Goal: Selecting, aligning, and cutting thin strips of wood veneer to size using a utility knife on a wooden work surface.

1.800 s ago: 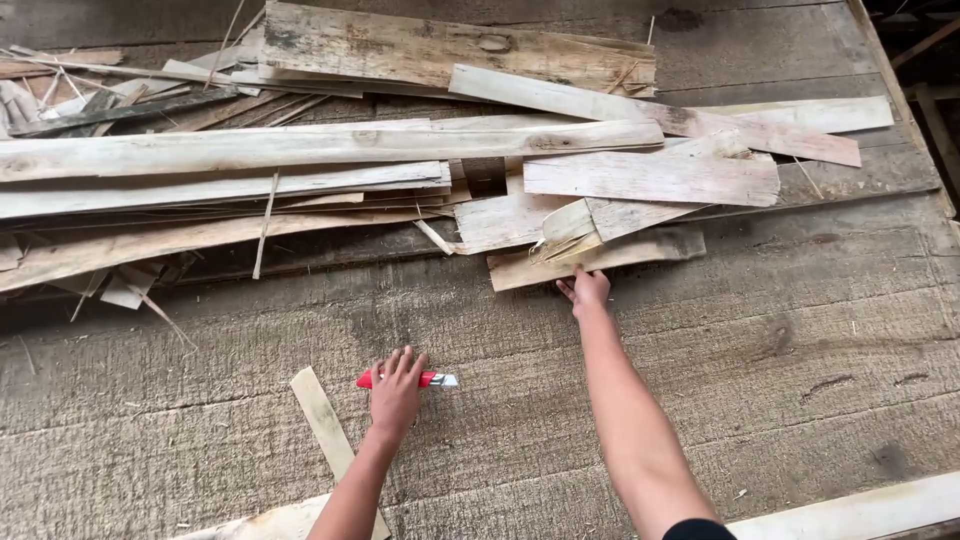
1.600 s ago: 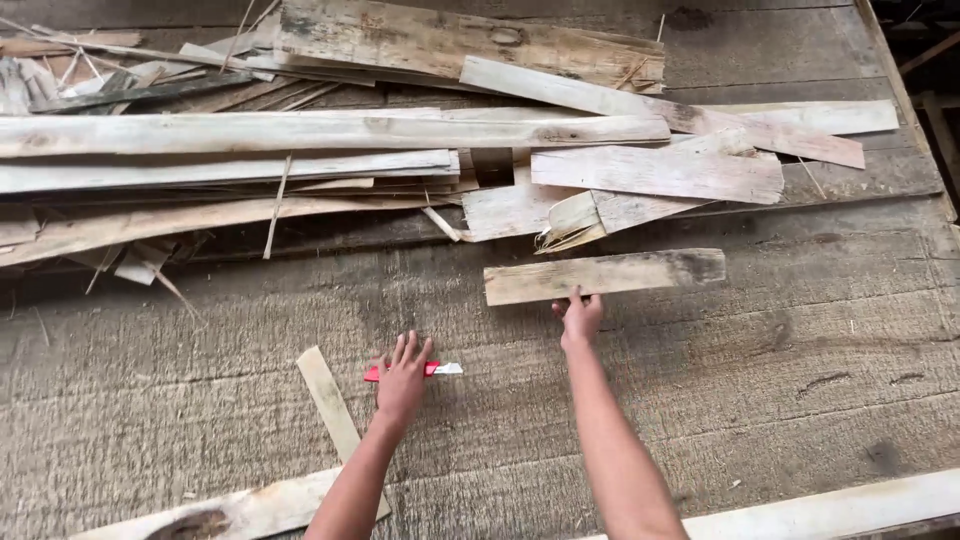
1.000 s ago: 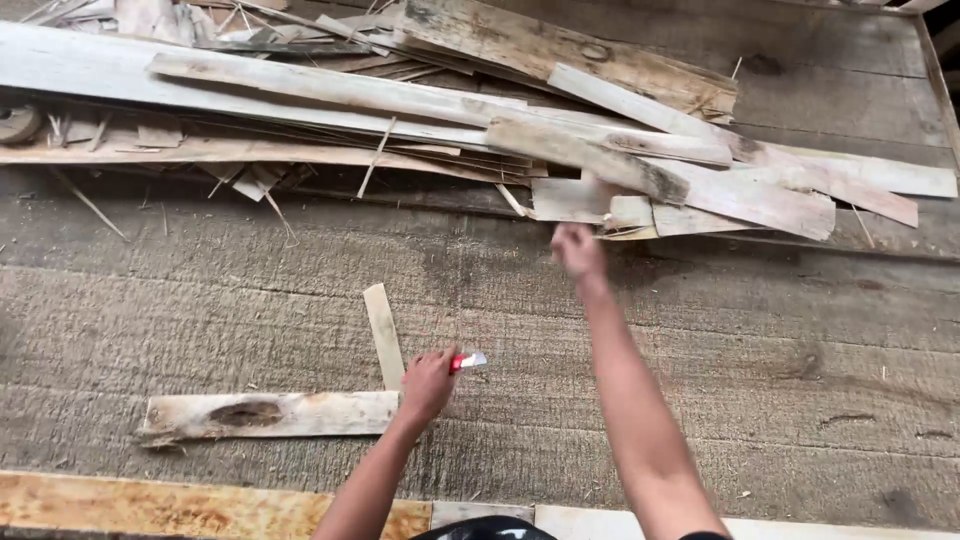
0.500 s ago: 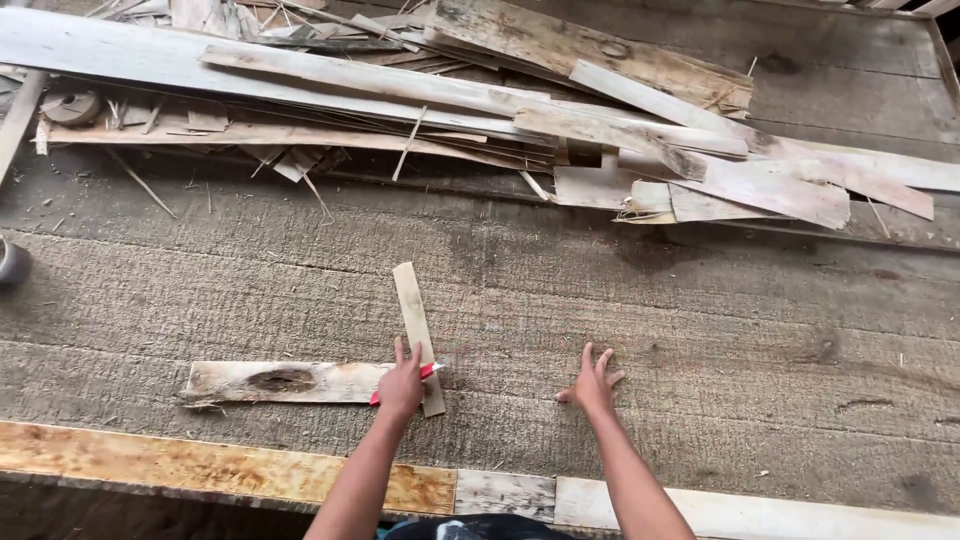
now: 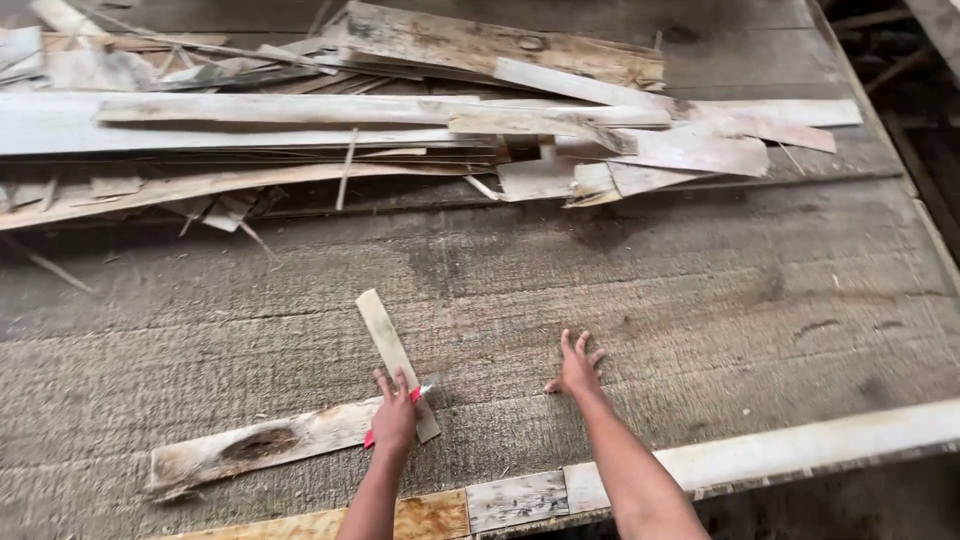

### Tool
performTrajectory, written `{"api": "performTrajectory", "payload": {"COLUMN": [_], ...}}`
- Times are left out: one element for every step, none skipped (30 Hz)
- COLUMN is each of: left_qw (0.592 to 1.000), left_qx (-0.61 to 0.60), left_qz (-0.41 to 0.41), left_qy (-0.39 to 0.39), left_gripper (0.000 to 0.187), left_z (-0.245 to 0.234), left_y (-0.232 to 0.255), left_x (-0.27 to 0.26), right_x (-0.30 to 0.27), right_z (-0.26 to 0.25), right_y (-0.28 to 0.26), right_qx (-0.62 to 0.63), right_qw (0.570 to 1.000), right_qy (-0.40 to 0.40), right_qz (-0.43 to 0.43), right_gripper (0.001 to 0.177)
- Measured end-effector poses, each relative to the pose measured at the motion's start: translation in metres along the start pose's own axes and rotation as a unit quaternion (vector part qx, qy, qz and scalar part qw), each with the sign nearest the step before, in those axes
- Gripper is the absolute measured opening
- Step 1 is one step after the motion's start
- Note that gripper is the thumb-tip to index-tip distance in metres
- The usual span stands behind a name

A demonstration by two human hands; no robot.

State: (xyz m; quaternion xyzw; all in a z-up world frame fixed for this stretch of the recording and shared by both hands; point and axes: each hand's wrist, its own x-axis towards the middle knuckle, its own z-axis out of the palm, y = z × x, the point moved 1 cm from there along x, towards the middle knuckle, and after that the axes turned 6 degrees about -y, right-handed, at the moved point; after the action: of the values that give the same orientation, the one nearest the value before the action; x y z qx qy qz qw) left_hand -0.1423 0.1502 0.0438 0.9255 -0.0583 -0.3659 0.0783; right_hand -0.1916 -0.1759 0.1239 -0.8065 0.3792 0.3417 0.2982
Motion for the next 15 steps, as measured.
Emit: {"api": "performTrajectory", "payload": {"left_qw": [1.0,1.0,1.0,1.0,0.999,0.997,0.997,0.998,0.999,0.999,0.997,0.993,0.993,0.992,0.991], "left_qx": [0.006,-0.002,-0.009,-0.002,-0.038,-0.074,-0.069,-0.043,-0.019,-0.017,0.022,0.06,0.06,0.063,0.064], "left_qz": [0.007,-0.004,-0.015,-0.009,-0.019,-0.03,-0.023,-0.034,-0.048,-0.044,-0.07,-0.096,-0.096,-0.106,-0.119], "left_qy": [-0.001,-0.001,-0.002,-0.003,-0.008,-0.014,-0.012,-0.014,-0.018,-0.018,-0.022,-0.024,-0.023,-0.009,0.003], "left_gripper": [0.089,0.091,0.092,0.092,0.09,0.088,0.088,0.09,0.093,0.093,0.091,0.089,0.089,0.078,0.069], "left_z": [0.001,0.002,0.004,-0.003,-0.01,-0.018,-0.016,-0.015,-0.01,-0.008,-0.006,-0.004,-0.005,-0.006,-0.004], "left_y": [0.0,0.0,-0.001,0.003,0.006,0.009,0.008,0.007,0.007,0.009,0.011,0.012,0.016,0.019,0.023], "left_x": [0.002,0.004,0.005,-0.003,-0.01,-0.018,-0.013,-0.009,-0.008,-0.004,0.0,0.004,0.006,0.008,0.006], "right_x": [-0.001,-0.002,-0.003,-0.004,-0.003,-0.003,-0.009,-0.015,-0.022,-0.028,-0.033,-0.039,-0.034,-0.029,-0.025], "right_z": [-0.001,-0.002,-0.002,-0.003,-0.004,-0.005,-0.009,-0.012,-0.016,-0.019,-0.022,-0.026,-0.027,-0.029,-0.029], "right_y": [0.0,0.0,0.0,0.001,0.0,0.0,-0.003,-0.006,-0.007,-0.007,-0.008,-0.009,-0.007,-0.005,-0.001], "right_qx": [0.007,0.001,-0.005,0.003,0.007,0.011,0.018,0.029,0.037,0.04,0.049,0.058,0.059,0.048,0.034], "right_qw": [1.0,1.0,1.0,1.0,1.0,1.0,1.0,1.0,0.999,0.999,0.999,0.998,0.998,0.999,0.999], "right_qy": [0.003,0.006,0.008,0.01,0.005,0.0,0.005,0.002,-0.004,-0.002,-0.001,0.0,0.0,-0.01,-0.024], "right_qz": [0.005,0.002,-0.002,0.003,0.002,0.001,0.003,-0.001,-0.005,-0.002,-0.01,-0.018,-0.02,-0.02,-0.02], "right_gripper": [0.12,0.121,0.123,0.123,0.124,0.125,0.125,0.121,0.119,0.119,0.112,0.106,0.106,0.111,0.117]}}
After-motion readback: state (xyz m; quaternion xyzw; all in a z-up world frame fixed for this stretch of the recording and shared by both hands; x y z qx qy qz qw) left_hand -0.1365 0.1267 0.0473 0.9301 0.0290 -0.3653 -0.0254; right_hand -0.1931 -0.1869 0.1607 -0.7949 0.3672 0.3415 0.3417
